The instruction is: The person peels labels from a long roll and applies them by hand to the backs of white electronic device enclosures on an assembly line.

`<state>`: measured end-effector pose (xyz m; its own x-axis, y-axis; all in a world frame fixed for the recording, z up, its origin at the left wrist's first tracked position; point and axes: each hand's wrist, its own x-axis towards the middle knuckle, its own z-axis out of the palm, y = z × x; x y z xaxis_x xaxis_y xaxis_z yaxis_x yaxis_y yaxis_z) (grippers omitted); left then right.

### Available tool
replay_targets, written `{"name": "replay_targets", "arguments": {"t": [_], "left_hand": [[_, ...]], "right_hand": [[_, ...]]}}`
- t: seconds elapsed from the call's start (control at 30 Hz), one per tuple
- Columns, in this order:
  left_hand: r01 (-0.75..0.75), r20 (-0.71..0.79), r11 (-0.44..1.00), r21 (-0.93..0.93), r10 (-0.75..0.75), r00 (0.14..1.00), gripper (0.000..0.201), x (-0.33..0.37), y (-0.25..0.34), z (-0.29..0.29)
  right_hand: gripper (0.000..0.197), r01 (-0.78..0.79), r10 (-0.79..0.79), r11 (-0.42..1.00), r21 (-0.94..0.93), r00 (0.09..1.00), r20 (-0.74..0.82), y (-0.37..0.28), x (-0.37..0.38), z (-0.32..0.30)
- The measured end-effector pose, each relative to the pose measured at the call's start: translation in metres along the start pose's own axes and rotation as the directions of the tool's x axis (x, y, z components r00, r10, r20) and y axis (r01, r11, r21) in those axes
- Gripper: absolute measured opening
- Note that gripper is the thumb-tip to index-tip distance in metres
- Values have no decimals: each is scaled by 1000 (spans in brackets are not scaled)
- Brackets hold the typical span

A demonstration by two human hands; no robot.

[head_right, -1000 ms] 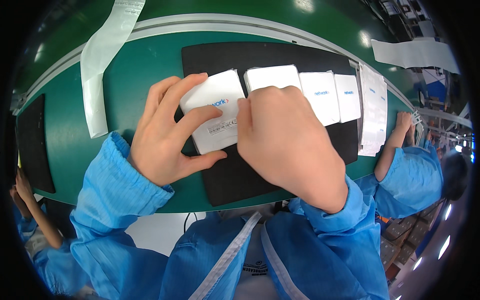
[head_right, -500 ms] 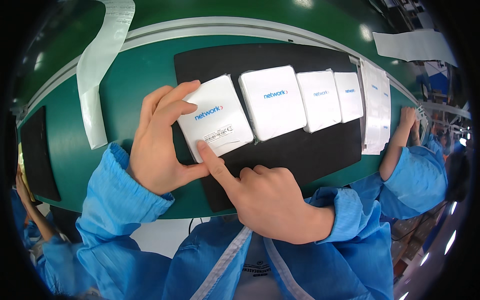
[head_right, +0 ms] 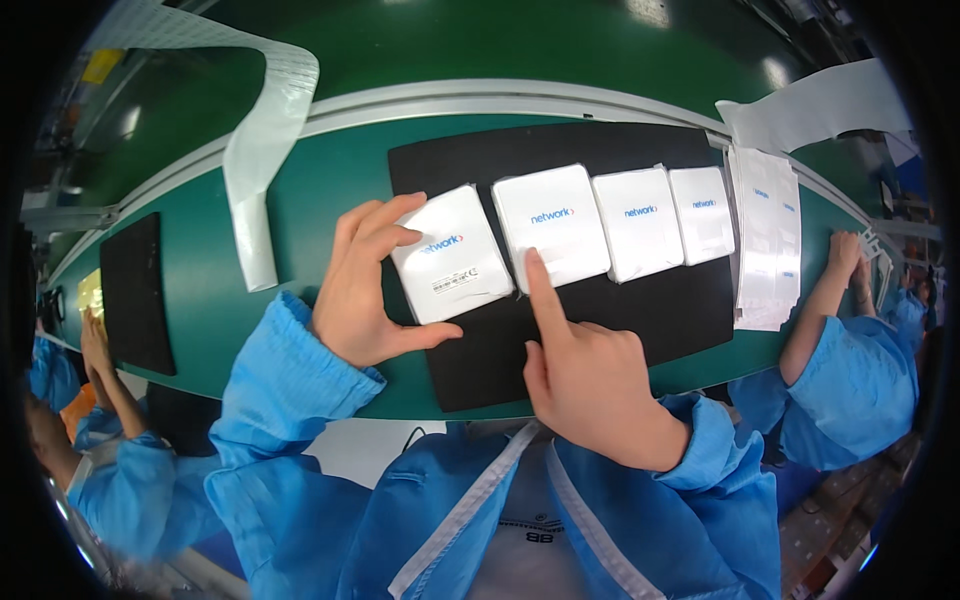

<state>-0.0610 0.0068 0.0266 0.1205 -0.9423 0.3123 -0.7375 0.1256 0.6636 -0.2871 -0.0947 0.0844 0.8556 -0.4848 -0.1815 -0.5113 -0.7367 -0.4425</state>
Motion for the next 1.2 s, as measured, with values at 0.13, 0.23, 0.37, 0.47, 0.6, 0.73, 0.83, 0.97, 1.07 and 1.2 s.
{"name": "replay_targets", "arguments": {"t": [0.13,0.23,0.37,0.47,0.6,0.73,0.83,0.97,1.07,1.2], "left_hand": [[49,-427,968,247,64,902,67,-3,-7,-31],[351,-728,935,56,-203,655,82,16,-52,-79],[156,-411,760,-631,-499,763,85,48,-90,-139],[315,-298,806,-501,-502,812,56,63,-85,-132],[423,-157,764,-487,-553,818,52,68,-52,-127],[307,-565,936,-171,-349,748,62,83,-47,-147],[169,-350,867,-468,-358,866,66,113,-51,-156],[341,-139,891,-298,-394,908,37,126,-24,-142],[208,-333,934,-290,-302,893,35,94,19,-149],[169,-566,932,-321,-331,755,47,55,83,-159]], "right_hand": [[75,-40,54,988,147,995,-87,25,-19,-16],[72,22,-6,994,108,990,-141,34,-9,-30],[69,179,-132,943,279,974,-182,19,22,-58],[63,303,-219,877,373,943,-251,5,58,-64],[65,355,-239,847,396,919,-314,-5,92,-72],[73,399,-266,816,418,902,-341,-35,134,-52],[77,354,-214,837,416,913,-346,-53,157,-26],[78,286,-110,875,391,904,-414,-36,188,-11],[50,330,-248,692,641,944,-219,-39,186,-10],[26,176,-381,418,891,924,-4,-61,132,-32]]}}
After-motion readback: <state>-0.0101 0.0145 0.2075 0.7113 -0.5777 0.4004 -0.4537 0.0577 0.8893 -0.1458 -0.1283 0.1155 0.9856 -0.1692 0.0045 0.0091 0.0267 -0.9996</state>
